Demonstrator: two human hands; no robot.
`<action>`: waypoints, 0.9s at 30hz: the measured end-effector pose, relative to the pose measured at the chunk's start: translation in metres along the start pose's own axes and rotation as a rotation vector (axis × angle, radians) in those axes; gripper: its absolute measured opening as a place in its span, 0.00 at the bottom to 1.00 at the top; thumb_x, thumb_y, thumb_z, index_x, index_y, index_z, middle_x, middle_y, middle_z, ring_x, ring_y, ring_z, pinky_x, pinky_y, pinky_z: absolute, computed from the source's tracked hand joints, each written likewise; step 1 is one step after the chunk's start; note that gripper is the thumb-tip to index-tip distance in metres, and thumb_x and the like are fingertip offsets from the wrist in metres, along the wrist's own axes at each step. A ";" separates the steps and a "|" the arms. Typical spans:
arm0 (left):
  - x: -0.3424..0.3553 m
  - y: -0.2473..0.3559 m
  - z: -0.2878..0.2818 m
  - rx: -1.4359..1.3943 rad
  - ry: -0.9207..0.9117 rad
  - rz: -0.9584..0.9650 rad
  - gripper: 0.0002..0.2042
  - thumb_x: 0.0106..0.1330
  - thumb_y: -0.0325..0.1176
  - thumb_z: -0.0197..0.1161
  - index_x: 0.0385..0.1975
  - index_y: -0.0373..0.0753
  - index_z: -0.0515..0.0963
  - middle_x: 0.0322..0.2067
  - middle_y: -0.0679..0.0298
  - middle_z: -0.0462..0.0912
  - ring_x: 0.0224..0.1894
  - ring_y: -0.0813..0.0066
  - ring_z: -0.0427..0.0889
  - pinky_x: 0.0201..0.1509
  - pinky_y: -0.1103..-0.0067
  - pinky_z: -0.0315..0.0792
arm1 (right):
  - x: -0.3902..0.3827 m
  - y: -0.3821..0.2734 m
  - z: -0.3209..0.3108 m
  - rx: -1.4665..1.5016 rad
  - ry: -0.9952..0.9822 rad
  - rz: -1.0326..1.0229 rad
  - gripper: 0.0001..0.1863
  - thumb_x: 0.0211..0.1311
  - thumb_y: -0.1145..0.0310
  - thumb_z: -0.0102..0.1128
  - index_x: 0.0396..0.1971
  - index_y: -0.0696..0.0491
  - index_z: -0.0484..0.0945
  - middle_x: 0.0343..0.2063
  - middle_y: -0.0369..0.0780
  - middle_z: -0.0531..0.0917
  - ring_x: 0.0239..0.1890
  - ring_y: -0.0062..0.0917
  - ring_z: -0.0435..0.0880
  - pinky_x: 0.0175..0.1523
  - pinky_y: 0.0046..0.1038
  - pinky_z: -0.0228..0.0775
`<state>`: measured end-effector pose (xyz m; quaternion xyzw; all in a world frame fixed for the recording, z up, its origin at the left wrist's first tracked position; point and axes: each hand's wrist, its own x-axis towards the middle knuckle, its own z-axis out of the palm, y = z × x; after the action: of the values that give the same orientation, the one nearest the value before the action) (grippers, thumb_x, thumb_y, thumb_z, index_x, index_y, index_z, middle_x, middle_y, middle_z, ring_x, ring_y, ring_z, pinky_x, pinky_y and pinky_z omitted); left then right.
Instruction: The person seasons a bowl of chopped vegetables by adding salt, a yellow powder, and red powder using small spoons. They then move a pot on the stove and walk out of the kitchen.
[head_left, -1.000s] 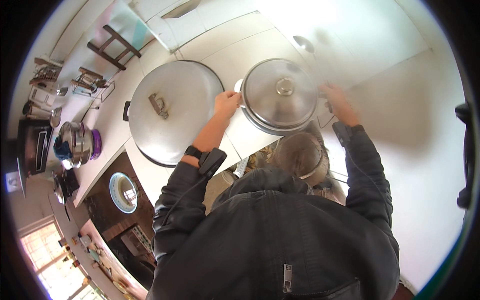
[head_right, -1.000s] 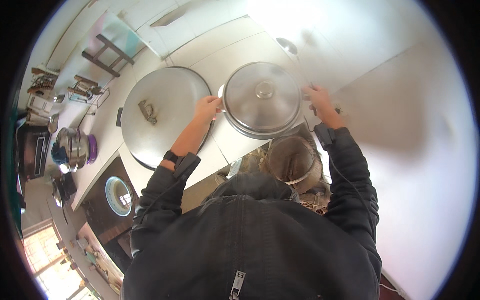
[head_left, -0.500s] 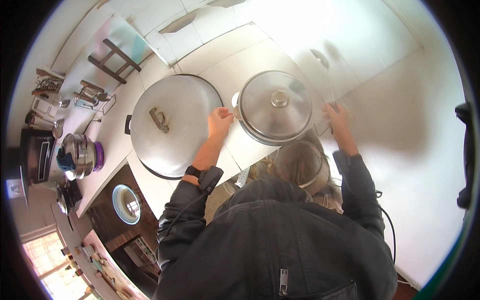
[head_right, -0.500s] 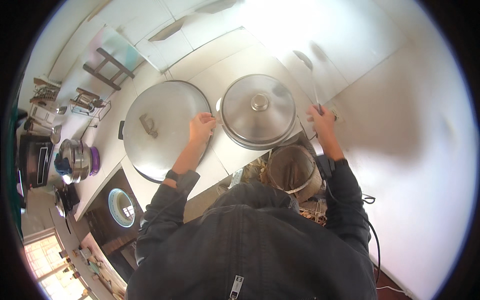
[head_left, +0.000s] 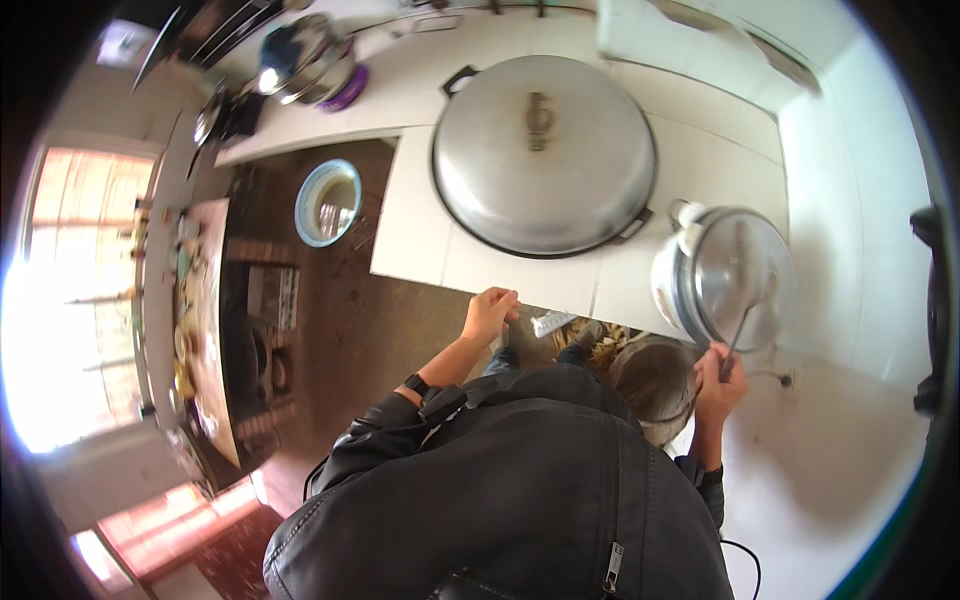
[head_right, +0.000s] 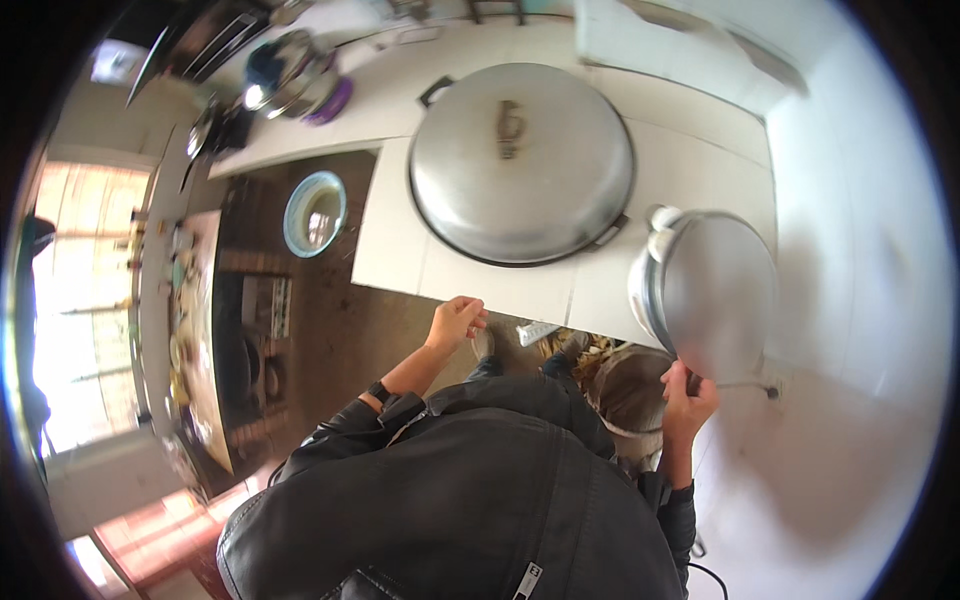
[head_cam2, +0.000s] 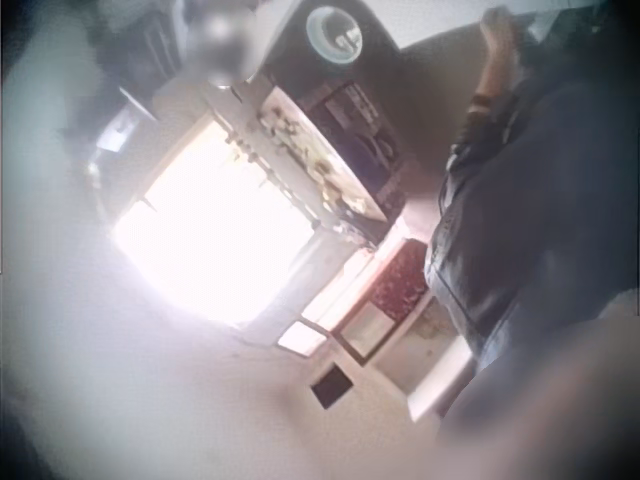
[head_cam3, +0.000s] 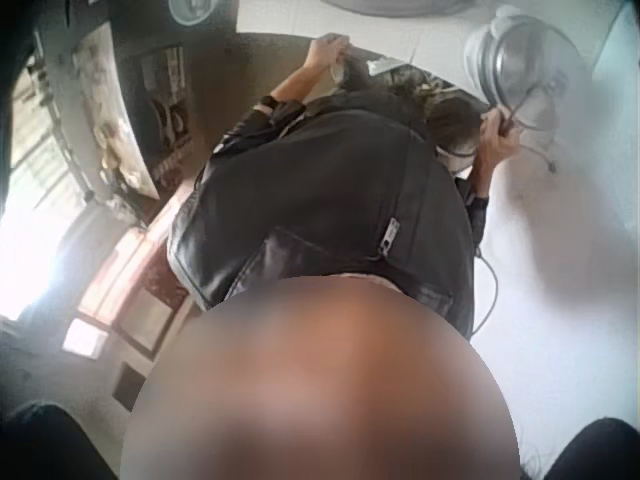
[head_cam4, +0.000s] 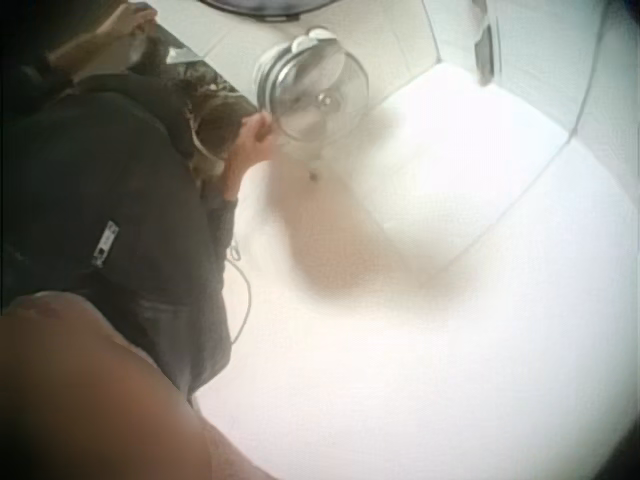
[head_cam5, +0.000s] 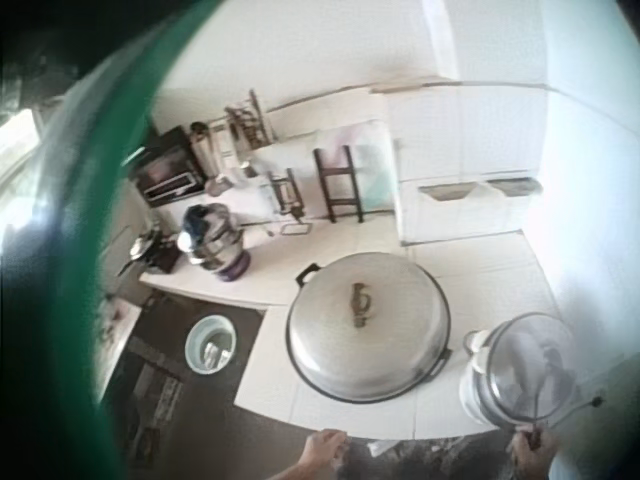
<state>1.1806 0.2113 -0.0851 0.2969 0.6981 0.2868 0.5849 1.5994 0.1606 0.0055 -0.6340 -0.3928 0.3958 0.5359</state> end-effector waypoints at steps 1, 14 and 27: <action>-0.010 -0.011 -0.018 -0.011 0.027 -0.006 0.16 0.76 0.43 0.61 0.44 0.33 0.82 0.40 0.62 0.88 0.35 0.78 0.85 0.33 0.80 0.76 | -0.004 -0.002 0.014 -0.093 -0.059 0.049 0.07 0.70 0.76 0.62 0.45 0.59 0.81 0.24 0.34 0.80 0.23 0.13 0.76 0.28 0.17 0.65; -0.126 -0.204 -0.296 -0.226 0.396 0.029 0.12 0.66 0.37 0.70 0.27 0.34 0.86 0.25 0.66 0.86 0.26 0.82 0.79 0.28 0.80 0.72 | -0.140 -0.022 0.288 -0.261 -0.547 -0.148 0.08 0.68 0.76 0.66 0.39 0.59 0.74 0.29 0.34 0.80 0.30 0.15 0.79 0.40 0.20 0.73; -0.199 -0.298 -0.498 -0.628 0.599 -0.047 0.20 0.70 0.42 0.70 0.52 0.33 0.83 0.41 0.61 0.88 0.37 0.77 0.86 0.37 0.78 0.76 | -0.251 -0.025 0.544 -0.352 -0.854 -0.140 0.11 0.67 0.77 0.66 0.43 0.60 0.73 0.30 0.37 0.82 0.31 0.19 0.83 0.40 0.23 0.76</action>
<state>0.6930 -0.1610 -0.1042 -0.0076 0.7224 0.5454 0.4250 1.0006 0.1323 -0.0102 -0.4675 -0.6812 0.5117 0.2358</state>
